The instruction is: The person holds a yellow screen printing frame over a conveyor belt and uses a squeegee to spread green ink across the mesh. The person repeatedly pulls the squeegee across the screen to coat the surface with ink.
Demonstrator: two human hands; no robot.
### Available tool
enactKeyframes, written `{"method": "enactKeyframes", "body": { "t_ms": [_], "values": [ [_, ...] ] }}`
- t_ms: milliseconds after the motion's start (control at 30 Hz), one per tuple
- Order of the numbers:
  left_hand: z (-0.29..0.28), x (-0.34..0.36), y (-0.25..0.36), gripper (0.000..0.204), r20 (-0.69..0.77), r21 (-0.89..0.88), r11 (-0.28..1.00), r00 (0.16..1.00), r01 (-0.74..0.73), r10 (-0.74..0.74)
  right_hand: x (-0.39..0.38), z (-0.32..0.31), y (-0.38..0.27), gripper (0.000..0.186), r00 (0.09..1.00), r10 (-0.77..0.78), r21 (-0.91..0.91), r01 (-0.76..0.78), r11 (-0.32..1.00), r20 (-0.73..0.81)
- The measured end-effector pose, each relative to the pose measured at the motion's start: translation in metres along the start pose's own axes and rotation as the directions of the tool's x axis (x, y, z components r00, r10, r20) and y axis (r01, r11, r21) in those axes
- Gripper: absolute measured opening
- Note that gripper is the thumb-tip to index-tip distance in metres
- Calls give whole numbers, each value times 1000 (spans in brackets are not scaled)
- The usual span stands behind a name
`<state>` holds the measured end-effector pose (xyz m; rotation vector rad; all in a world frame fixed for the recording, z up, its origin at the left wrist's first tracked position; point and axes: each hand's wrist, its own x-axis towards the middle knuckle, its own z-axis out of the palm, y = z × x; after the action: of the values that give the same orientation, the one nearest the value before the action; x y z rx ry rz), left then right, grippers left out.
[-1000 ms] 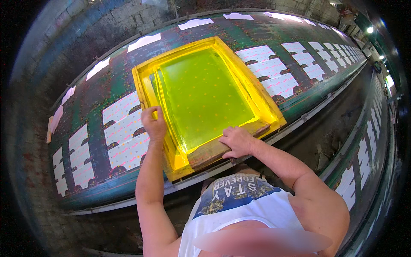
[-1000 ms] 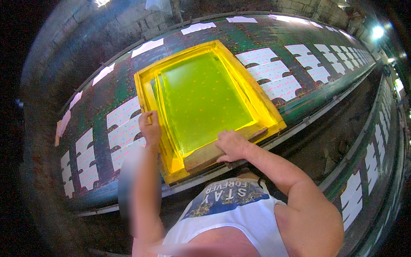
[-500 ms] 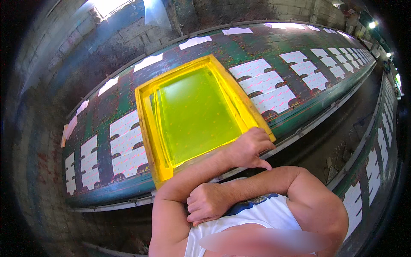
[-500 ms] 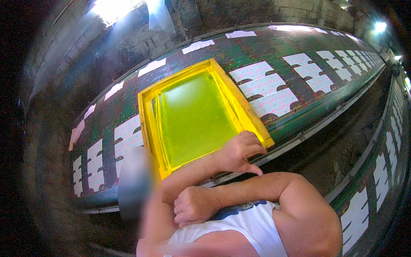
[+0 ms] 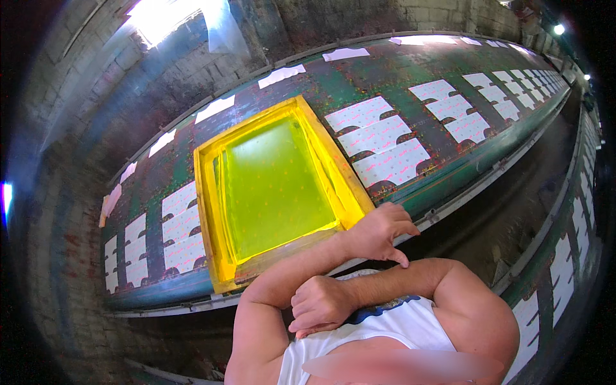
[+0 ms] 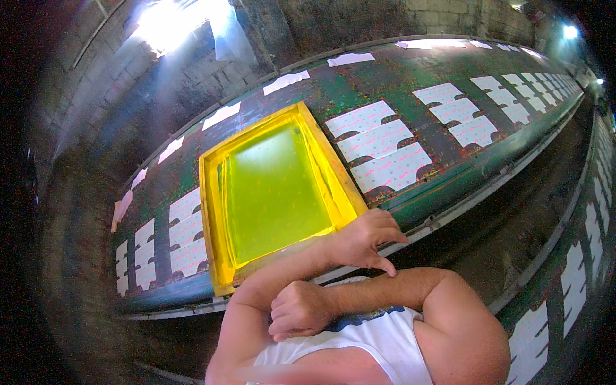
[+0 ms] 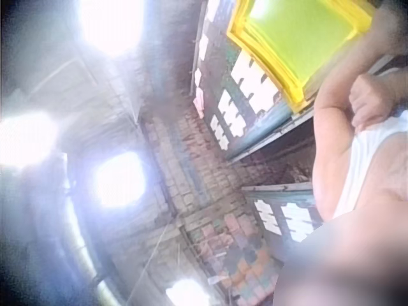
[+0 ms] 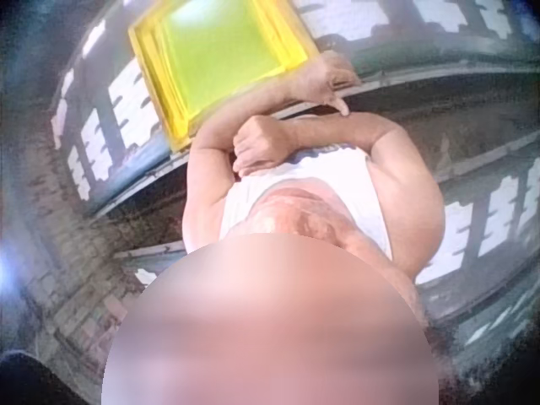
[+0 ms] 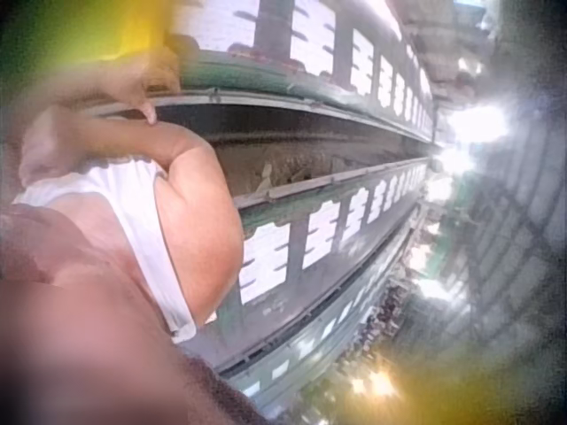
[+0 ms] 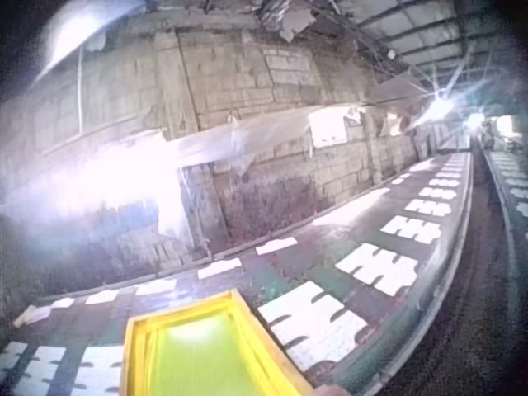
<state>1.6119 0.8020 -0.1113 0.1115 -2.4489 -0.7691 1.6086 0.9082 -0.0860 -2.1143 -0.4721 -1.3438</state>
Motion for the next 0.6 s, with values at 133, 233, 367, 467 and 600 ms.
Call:
{"method": "enactKeyframes", "body": {
  "t_ms": [133, 233, 367, 467, 600],
  "values": [
    [42, 17, -3, 50, 37, -46, 998, 998, -48, 50, -2, -7, -6, 16, 997, -23, 45, 26, 999, -70],
    [75, 31, -7, 45, 16, 82, 988, 992, -130, 129, -2, -8, -9, 15, 993, -11, 76, 20, 997, -118],
    [73, 31, -7, 43, 55, 91, 995, 997, -50, 45, -2, -11, -11, 15, 996, -19, 79, 26, 997, -87],
    [35, 19, -4, 44, 5, -61, 998, 1000, -6, 6, -3, -13, -13, 15, 997, -46, 43, 49, 998, -66],
    [11, 16, 6, 43, 48, 32, 997, 996, -74, 72, 0, -11, -9, 15, 996, -32, 54, 37, 998, -88]
  ]
}}
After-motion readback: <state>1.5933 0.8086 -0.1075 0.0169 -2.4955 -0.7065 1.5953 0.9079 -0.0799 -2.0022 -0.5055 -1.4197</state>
